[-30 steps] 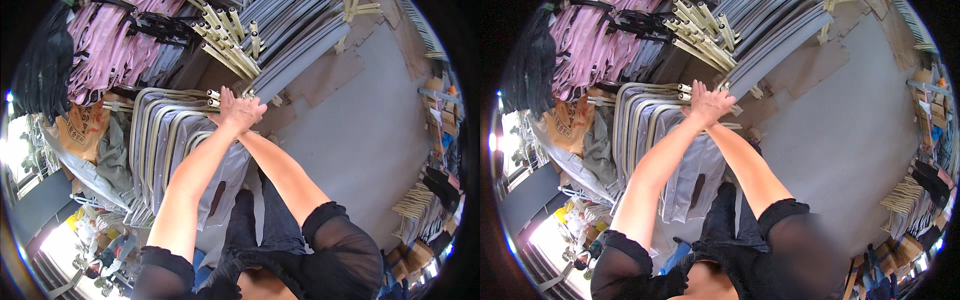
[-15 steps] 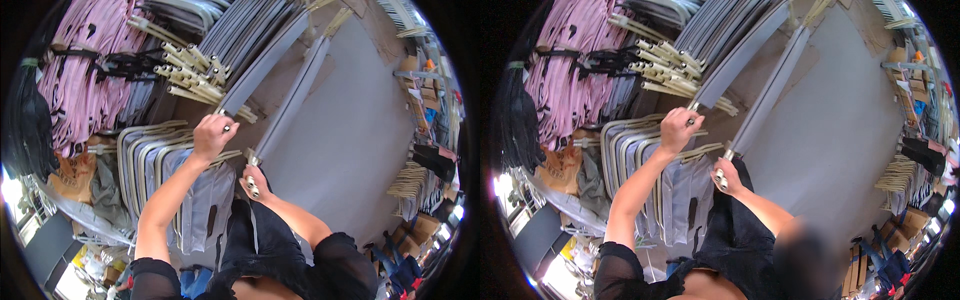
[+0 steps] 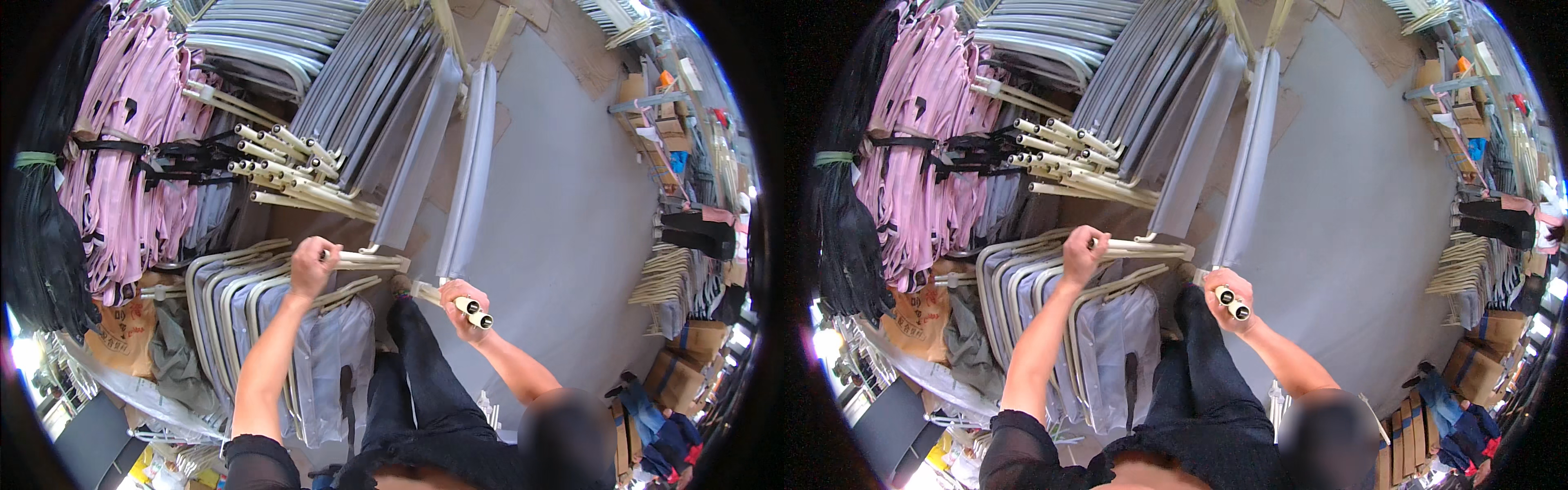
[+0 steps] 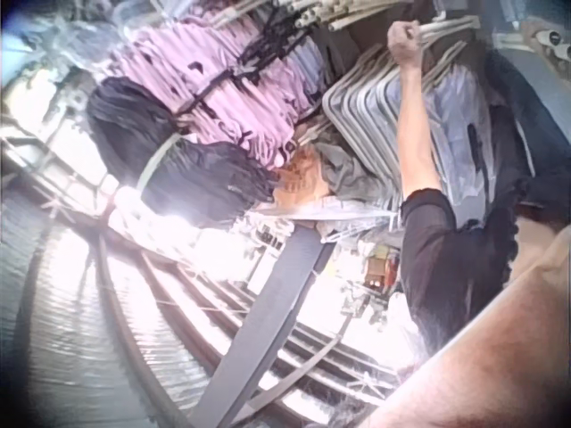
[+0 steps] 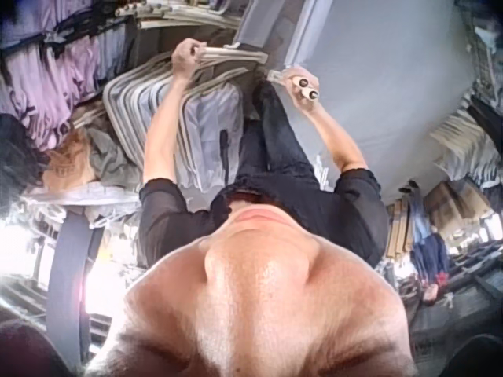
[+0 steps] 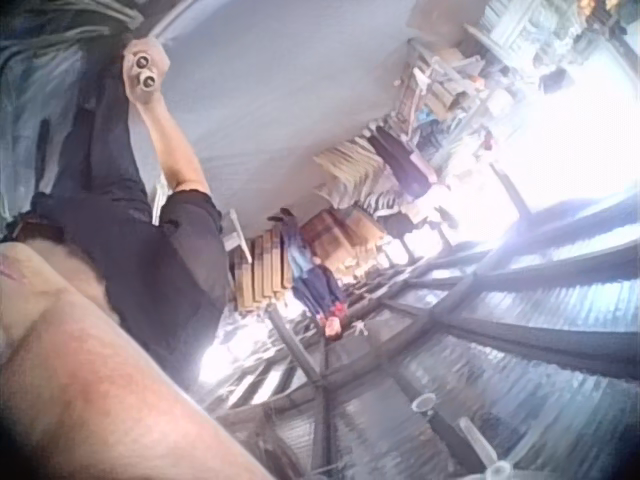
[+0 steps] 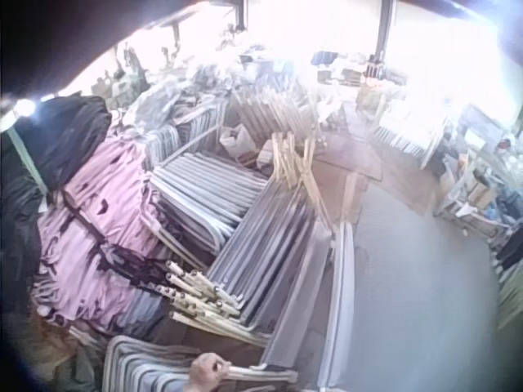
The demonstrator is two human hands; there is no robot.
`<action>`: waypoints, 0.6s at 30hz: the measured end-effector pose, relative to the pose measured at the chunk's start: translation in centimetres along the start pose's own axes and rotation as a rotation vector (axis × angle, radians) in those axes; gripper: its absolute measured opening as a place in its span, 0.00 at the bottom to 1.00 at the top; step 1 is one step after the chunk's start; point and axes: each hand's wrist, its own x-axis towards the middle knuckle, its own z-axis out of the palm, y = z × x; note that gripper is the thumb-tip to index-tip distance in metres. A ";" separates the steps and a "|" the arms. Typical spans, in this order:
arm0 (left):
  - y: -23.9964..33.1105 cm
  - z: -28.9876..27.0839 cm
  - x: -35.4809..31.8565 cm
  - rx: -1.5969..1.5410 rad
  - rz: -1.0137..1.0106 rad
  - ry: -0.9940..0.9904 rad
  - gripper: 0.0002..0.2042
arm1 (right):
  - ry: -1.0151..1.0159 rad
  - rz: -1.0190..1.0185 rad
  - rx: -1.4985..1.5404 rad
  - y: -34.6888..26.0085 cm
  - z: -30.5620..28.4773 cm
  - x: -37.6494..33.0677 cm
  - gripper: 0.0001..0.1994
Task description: The person repeatedly picks up folded chairs from a pile, carries them to a table, and stacks them on top of other chairs. The person continues this cycle throughout the clip.
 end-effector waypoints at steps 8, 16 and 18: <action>-10.7 -1.0 -0.3 0.179 -0.197 -0.006 0.11 | 0.008 -0.026 -0.022 -1.9 -1.7 1.6 0.04; 15.2 3.4 -2.8 -0.122 0.403 -0.578 0.39 | 0.194 0.166 0.056 -8.0 0.4 1.7 0.04; 18.9 5.6 -5.5 -0.806 -0.181 -0.420 0.30 | 0.204 0.203 0.128 -11.3 1.4 3.3 0.05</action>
